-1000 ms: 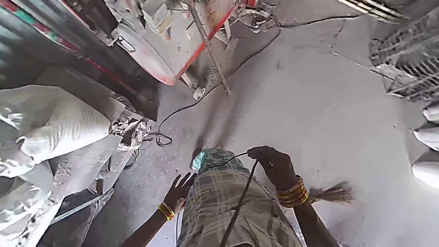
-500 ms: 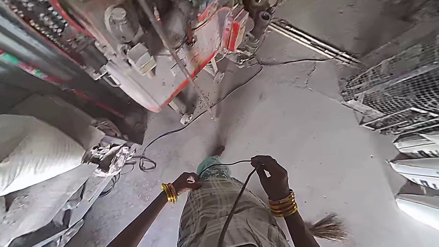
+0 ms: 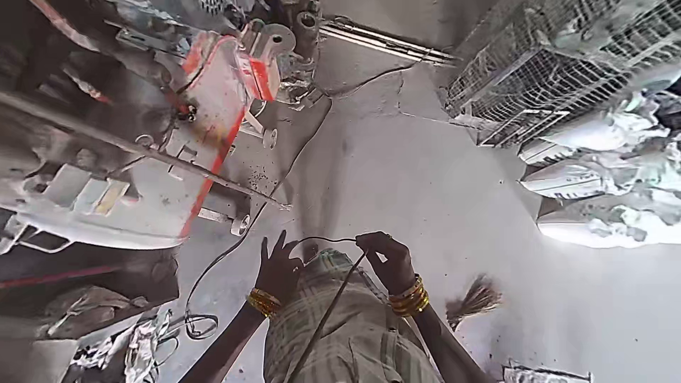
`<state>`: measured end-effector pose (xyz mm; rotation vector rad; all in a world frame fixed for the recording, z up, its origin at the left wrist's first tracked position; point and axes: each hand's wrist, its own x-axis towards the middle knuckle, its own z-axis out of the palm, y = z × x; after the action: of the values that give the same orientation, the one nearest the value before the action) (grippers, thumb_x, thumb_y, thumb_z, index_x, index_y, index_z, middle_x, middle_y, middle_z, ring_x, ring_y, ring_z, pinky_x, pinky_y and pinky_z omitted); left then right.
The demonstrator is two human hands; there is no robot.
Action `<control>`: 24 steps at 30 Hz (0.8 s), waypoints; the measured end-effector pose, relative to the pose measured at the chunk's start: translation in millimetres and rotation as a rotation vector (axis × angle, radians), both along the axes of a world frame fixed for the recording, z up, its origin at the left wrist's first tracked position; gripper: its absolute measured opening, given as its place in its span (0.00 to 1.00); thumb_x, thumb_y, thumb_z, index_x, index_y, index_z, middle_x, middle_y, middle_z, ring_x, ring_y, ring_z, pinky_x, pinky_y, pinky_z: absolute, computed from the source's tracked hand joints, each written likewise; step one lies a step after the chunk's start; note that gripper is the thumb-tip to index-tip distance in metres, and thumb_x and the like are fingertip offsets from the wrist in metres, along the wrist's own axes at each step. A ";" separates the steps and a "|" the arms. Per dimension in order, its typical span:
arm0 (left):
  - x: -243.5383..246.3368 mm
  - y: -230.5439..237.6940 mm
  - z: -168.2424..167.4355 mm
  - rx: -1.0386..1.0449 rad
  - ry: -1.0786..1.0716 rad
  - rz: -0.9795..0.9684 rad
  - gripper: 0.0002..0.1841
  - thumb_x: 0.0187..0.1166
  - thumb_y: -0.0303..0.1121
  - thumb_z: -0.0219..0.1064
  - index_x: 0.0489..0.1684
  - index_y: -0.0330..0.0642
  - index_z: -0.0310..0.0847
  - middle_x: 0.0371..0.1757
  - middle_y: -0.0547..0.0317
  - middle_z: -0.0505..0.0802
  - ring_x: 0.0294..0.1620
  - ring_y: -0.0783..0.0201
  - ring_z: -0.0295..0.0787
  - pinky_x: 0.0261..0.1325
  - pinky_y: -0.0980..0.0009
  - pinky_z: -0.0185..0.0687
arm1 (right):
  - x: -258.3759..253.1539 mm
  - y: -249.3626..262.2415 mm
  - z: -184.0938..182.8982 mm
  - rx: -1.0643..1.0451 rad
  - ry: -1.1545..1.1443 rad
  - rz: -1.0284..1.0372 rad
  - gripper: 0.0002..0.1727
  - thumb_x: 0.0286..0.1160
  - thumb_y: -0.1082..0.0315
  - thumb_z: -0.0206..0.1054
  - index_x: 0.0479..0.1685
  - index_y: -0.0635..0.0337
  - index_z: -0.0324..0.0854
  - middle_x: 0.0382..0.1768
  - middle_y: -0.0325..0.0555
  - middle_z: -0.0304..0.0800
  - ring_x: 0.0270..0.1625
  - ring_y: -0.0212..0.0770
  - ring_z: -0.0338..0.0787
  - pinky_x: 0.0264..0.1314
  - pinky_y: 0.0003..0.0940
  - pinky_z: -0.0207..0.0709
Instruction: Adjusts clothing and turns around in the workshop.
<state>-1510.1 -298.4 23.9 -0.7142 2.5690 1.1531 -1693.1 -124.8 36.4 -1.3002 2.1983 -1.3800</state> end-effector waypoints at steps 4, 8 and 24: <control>-17.8 -10.5 -6.1 0.637 -0.021 0.097 0.09 0.79 0.24 0.62 0.46 0.26 0.84 0.40 0.54 0.90 0.41 0.73 0.84 0.51 0.73 0.80 | -14.5 -4.4 -7.0 -0.001 -0.018 0.066 0.10 0.70 0.79 0.64 0.37 0.76 0.91 0.44 0.62 0.95 0.48 0.43 0.97 0.56 0.28 0.87; -77.9 -9.6 -8.2 0.709 -0.243 -0.056 0.18 0.89 0.33 0.60 0.64 0.24 0.79 0.56 0.38 0.89 0.54 0.58 0.84 0.65 0.60 0.76 | -33.9 -6.3 -8.5 0.020 -0.066 0.136 0.10 0.71 0.77 0.64 0.37 0.75 0.91 0.45 0.62 0.95 0.49 0.44 0.96 0.57 0.29 0.87; -229.6 -5.1 12.2 0.911 0.385 0.322 0.14 0.78 0.23 0.53 0.31 0.55 0.82 0.27 0.85 0.91 0.30 0.87 0.87 0.39 0.83 0.84 | -175.1 70.7 7.4 0.057 -0.203 0.272 0.09 0.71 0.74 0.67 0.37 0.72 0.92 0.42 0.59 0.96 0.47 0.46 0.96 0.55 0.35 0.87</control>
<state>-1739.7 -303.5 36.0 -0.7072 1.8203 2.4953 -1868.2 -54.1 43.7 -1.3176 1.8380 -1.2731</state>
